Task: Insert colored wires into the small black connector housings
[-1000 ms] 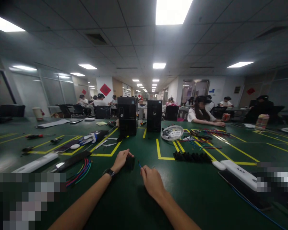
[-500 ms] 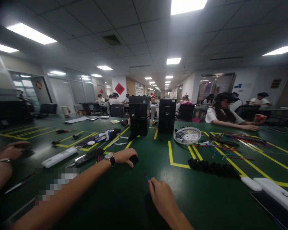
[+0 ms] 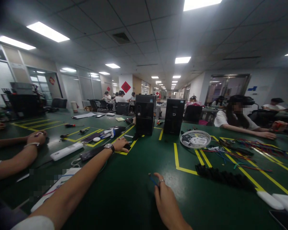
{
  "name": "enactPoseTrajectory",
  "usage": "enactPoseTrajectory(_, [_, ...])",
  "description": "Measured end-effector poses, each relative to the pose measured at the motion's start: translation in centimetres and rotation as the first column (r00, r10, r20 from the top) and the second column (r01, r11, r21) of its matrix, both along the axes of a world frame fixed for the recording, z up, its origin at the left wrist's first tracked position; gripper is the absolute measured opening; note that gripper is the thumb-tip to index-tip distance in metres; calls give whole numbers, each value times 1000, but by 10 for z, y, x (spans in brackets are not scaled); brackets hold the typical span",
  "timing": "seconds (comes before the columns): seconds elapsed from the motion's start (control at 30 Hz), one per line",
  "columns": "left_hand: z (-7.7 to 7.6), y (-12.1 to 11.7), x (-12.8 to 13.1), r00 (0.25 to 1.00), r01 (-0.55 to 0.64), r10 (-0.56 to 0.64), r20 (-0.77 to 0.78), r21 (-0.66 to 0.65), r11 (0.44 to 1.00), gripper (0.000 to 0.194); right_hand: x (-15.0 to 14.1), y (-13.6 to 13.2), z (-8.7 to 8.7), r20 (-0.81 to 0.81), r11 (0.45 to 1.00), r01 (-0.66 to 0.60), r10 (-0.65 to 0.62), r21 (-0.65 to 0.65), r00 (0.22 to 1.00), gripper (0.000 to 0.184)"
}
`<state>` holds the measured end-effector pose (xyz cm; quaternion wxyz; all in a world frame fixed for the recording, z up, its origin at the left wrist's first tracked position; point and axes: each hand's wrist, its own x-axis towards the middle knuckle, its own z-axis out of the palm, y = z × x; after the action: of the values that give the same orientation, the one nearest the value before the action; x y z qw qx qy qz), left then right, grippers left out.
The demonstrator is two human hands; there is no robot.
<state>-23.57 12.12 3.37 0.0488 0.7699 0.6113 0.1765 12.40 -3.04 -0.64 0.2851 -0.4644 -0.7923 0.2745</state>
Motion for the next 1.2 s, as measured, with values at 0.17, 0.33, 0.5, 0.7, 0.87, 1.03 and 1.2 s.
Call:
enactPoseTrajectory(0.17, [26,-6,-15,999,21,-19,-34,46,999,42,-32,10,3,-176,962,-171,135,-212,975,32])
enactPoseTrajectory(0.33, [62,-26,-25,990,113,-106,-88,81,990,42,-126,38,7,-340,934,-208,102,-292,935,32])
enactPoseTrajectory(0.5, [81,-56,-13,960,213,-185,-210,115,970,41,-220,41,16,-315,924,-281,194,-260,929,39])
enactPoseTrajectory(0.7, [78,-69,15,909,258,-227,-350,43,965,39,-184,16,28,13,951,-230,233,205,972,27])
enactPoseTrajectory(0.87, [41,-38,61,926,342,-341,-160,-22,939,51,-33,3,40,175,952,-156,112,263,978,24])
enactPoseTrajectory(1.03, [7,-4,165,897,427,-422,134,-14,904,69,150,-24,45,311,928,248,-332,280,890,22])
enactPoseTrajectory(1.2, [-15,8,285,861,434,-408,303,-19,901,68,284,-55,39,507,809,524,-581,267,637,24])
